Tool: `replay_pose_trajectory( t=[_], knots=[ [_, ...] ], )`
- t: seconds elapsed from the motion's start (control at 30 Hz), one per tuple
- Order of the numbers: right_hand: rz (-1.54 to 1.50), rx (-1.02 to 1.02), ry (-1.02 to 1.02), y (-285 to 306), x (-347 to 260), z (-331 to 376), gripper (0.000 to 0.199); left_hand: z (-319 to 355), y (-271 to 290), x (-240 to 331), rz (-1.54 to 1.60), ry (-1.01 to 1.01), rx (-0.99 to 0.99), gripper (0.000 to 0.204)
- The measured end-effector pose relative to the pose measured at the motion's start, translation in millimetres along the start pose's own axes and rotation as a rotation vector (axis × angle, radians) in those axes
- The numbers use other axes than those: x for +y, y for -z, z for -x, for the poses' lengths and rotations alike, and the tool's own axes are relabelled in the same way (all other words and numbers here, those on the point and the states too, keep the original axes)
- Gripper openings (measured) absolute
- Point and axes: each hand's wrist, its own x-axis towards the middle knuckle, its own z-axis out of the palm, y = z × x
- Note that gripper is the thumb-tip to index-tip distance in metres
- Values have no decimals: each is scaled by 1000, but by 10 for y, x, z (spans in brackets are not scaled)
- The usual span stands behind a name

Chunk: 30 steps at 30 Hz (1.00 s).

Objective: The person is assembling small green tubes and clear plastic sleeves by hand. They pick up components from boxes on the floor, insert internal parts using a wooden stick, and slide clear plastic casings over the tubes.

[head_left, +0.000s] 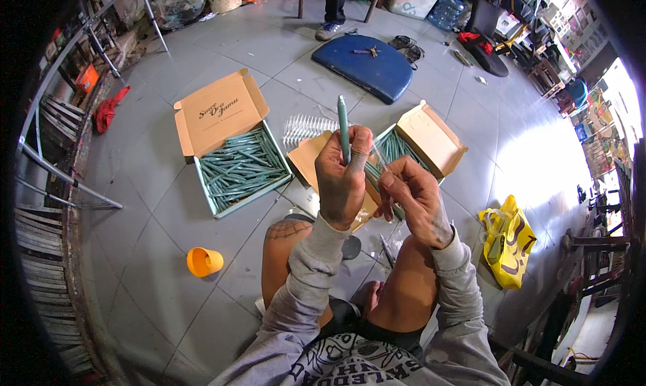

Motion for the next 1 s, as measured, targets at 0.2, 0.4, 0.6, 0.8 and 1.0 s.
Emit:
replay_pose_trajectory(
  t=[0.2,0.4,0.6,0.8,1.0],
  knots=[
    [243,95,13,-22,-1,-14,18,-1,-10,-53,-4,8,-8,26],
    [110,55,186,-38,169,-29,23,-2,-64,-130,-103,-57,-10,28],
    [236,53,-47,83,56,8,28,78,-161,-56,-256,-196,91,33],
    [26,47,-15,74,88,17,36,14,-125,-112,-174,-250,-3,36],
    [-114,48,26,123,102,35,33,98,-132,27,-8,-91,-92,25]
  ],
)
